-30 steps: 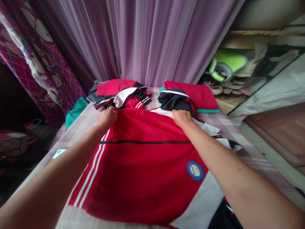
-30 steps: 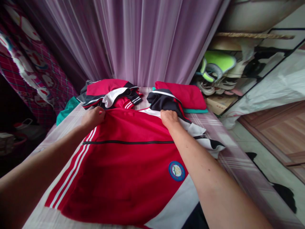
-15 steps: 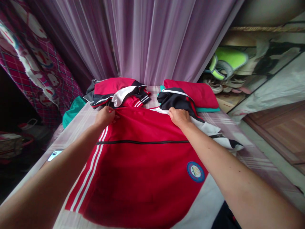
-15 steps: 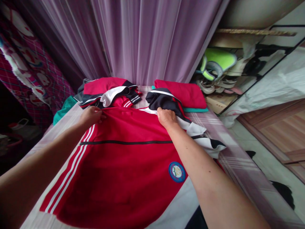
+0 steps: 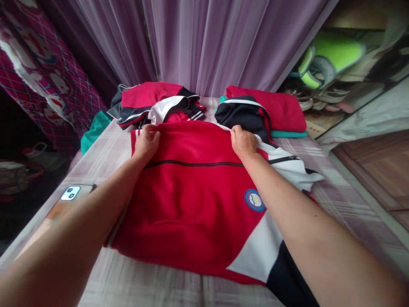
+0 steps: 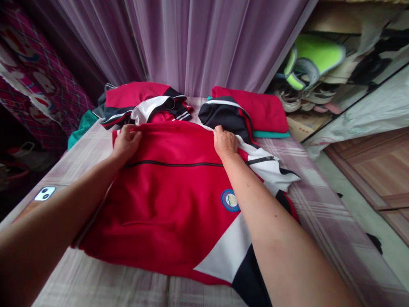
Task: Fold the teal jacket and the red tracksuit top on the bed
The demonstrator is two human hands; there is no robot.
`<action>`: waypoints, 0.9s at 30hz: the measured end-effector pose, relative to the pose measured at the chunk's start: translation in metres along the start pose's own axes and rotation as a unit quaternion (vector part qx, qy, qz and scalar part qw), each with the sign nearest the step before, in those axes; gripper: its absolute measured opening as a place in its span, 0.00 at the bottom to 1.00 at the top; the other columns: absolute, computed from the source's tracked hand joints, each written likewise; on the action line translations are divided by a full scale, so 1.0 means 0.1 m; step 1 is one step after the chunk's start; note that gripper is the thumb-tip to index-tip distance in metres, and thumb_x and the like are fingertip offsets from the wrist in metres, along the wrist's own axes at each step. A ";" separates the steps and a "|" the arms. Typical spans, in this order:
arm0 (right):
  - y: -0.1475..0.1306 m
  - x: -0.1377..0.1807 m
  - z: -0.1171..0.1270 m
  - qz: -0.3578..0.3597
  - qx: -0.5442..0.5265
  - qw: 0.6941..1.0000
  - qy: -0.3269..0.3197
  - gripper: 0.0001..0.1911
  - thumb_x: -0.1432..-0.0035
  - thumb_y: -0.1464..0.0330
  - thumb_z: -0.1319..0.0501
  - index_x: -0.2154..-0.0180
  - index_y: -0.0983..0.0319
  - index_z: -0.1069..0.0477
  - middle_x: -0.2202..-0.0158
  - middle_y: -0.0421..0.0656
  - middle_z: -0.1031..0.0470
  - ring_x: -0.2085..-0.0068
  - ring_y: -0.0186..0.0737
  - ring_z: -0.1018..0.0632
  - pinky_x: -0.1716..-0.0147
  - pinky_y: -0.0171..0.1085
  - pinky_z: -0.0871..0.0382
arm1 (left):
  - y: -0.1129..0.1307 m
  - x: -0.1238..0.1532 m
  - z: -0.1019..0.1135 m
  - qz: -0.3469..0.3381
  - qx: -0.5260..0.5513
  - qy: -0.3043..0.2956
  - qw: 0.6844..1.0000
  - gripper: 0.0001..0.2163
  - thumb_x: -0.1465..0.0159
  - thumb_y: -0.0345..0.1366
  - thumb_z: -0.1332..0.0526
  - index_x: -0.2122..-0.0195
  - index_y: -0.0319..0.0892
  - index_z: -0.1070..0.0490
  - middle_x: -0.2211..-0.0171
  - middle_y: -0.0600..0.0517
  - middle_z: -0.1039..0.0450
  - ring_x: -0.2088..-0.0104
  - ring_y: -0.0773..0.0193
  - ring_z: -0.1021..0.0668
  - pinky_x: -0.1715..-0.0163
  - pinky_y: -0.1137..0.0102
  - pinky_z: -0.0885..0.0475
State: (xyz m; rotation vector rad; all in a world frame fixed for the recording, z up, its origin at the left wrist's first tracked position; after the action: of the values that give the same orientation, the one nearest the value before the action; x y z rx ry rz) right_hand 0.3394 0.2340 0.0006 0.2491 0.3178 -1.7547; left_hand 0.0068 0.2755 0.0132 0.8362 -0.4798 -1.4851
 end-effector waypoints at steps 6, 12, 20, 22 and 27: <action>0.00 0.23 0.01 0.073 -0.037 0.995 -0.050 0.25 0.33 0.67 0.48 0.37 0.67 0.39 0.46 0.57 0.24 0.51 0.54 0.22 0.53 0.46 0.32 | -0.02 0.37 0.09 -0.145 -0.106 -0.052 0.982 0.23 0.32 0.43 0.46 0.37 0.43 0.37 0.41 0.44 0.27 0.43 0.55 0.24 0.43 0.60 0.30; -0.23 0.86 0.46 0.111 -0.115 0.987 -0.028 0.26 0.34 0.67 0.47 0.37 0.70 0.38 0.41 0.59 0.28 0.43 0.54 0.26 0.45 0.48 0.33 | 0.02 1.24 0.61 -0.226 -0.132 -0.078 0.962 0.19 0.31 0.46 0.49 0.48 0.43 0.27 0.49 0.45 0.22 0.48 0.55 0.21 0.46 0.60 0.27; -0.21 2.20 1.04 0.257 -0.350 0.866 -0.250 0.08 0.40 0.69 0.40 0.70 0.57 0.22 0.69 0.39 0.21 0.67 0.35 0.22 0.63 0.33 0.30 | -0.40 2.13 1.25 -0.297 -0.066 -0.227 0.925 0.14 0.31 0.45 0.43 0.63 0.46 0.20 0.65 0.50 0.19 0.63 0.63 0.19 0.60 0.70 0.24; -0.11 2.42 1.09 0.272 -0.360 0.843 -0.292 0.05 0.43 0.68 0.36 0.69 0.57 0.21 0.66 0.39 0.21 0.64 0.35 0.21 0.60 0.34 0.30 | -0.46 2.21 1.31 -0.327 -0.072 -0.242 0.911 0.12 0.32 0.44 0.41 0.58 0.47 0.20 0.57 0.49 0.19 0.56 0.61 0.19 0.54 0.68 0.24; 0.00 2.68 1.15 0.293 -0.278 0.883 -0.238 0.13 0.47 0.72 0.34 0.58 0.57 0.21 0.59 0.42 0.23 0.55 0.41 0.24 0.53 0.39 0.32 | -0.42 2.32 1.33 -0.359 -0.153 -0.232 0.891 0.10 0.34 0.36 0.40 0.54 0.48 0.21 0.51 0.47 0.21 0.52 0.59 0.20 0.50 0.63 0.24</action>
State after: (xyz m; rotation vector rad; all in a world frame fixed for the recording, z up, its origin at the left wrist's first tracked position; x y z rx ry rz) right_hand 0.2853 -0.0518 0.0179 -0.4630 0.3277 -1.0153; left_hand -0.1035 0.0287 0.0199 0.4000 -0.2697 -2.4028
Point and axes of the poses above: each hand's wrist, its own x-axis away from the middle knuckle, its own z-axis out of the back of the hand, y = z × x, the point moved 1 cm from there along -x, towards the middle knuckle
